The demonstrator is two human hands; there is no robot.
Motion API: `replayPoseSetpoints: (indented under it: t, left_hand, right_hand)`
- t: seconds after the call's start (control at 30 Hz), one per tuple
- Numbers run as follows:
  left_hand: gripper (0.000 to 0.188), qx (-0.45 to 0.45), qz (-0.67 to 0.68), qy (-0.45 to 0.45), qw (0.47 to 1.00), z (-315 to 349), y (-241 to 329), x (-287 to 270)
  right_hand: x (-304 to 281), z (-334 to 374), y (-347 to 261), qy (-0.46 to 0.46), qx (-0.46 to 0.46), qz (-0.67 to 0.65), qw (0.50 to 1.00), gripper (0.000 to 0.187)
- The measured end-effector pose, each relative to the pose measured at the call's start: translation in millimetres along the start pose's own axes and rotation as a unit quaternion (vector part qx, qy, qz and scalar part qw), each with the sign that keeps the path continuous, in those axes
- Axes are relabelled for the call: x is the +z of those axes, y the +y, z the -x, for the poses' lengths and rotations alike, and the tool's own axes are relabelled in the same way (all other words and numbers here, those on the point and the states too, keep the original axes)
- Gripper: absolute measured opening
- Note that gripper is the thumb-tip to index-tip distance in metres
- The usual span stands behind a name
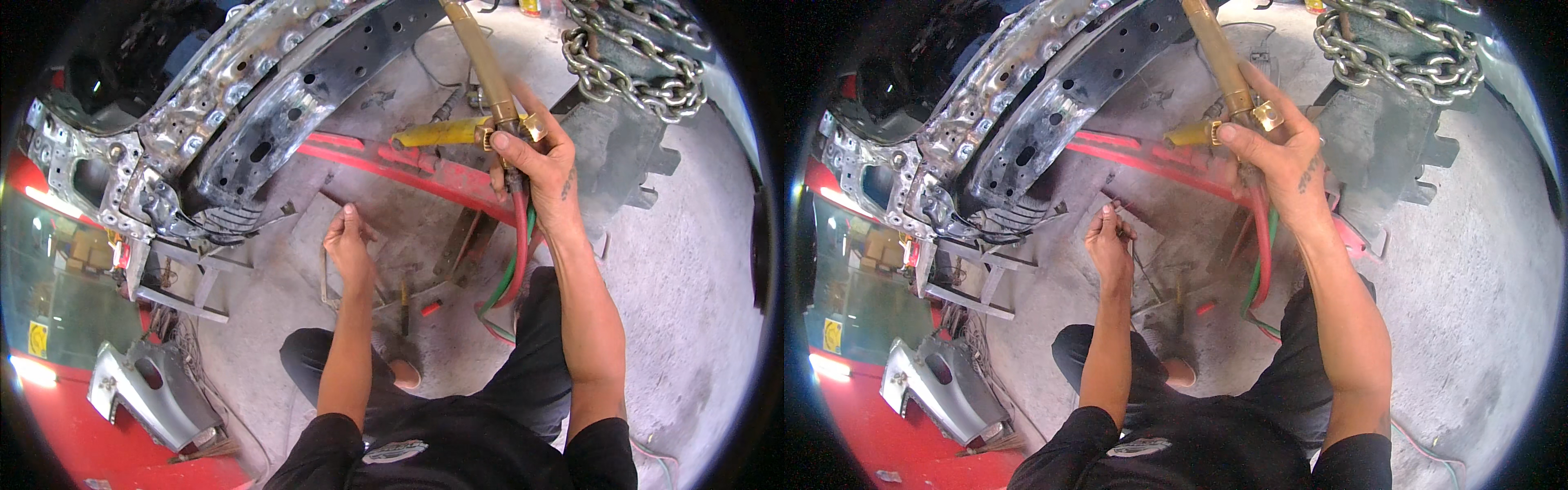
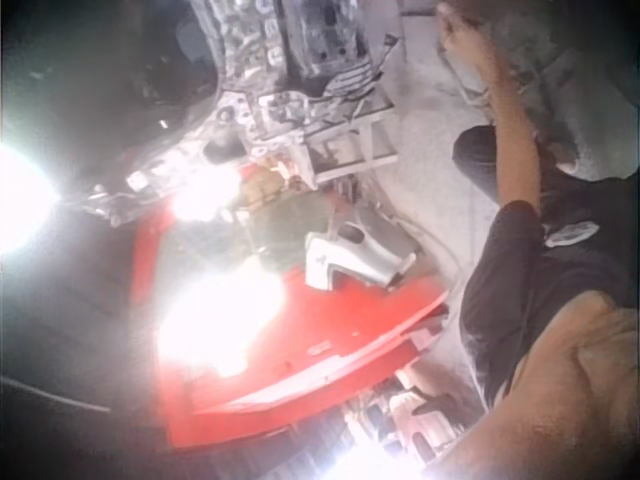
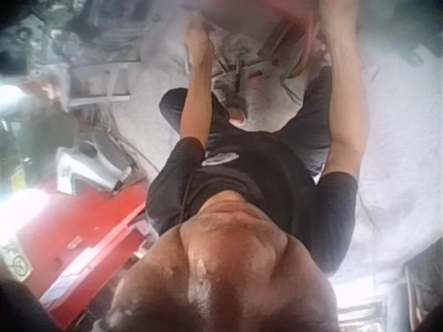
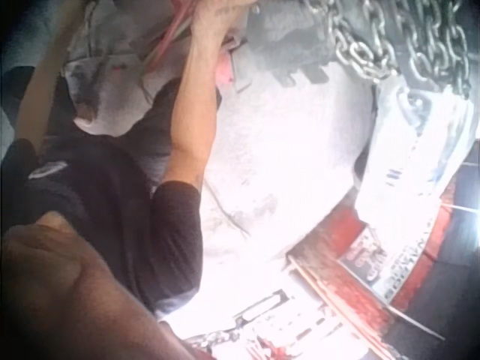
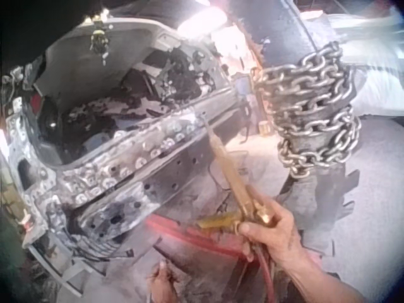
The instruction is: The person uses a welding torch to weld the front frame of a car. They hold a welding rod in one hand and the torch in the other, applying heat and filler to the metal seams. The person moves along the frame, welding different sections and occasionally adjusting their position.
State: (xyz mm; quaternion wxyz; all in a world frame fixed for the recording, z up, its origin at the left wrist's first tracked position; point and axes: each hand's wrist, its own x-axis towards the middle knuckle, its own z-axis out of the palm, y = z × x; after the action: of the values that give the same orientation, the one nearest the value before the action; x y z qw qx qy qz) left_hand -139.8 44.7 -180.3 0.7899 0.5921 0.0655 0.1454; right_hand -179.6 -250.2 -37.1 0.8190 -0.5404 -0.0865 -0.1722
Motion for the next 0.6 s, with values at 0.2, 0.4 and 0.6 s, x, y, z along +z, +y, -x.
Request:
replayPoseSetpoints:
  t: [0.2,0.4,0.6]
  left_hand:
    - [0.024,0.039,0.005,-0.025,0.999,9.1,7.7,27.1]
    - [0.022,0.151,-0.114,-0.063,0.980,-1.5,7.8,49.0]
    - [0.022,0.234,-0.251,-0.086,0.935,-17.9,11.3,90.7]
  right_hand:
    - [-18.5,-2.3,3.3,0.008,0.000,-0.014,1.000,0.076]
    - [-26.4,-3.7,-3.8,0.009,0.017,-0.046,0.999,0.073]
    - [-31.1,-4.5,-3.2,0.015,0.027,-0.050,0.998,0.070]
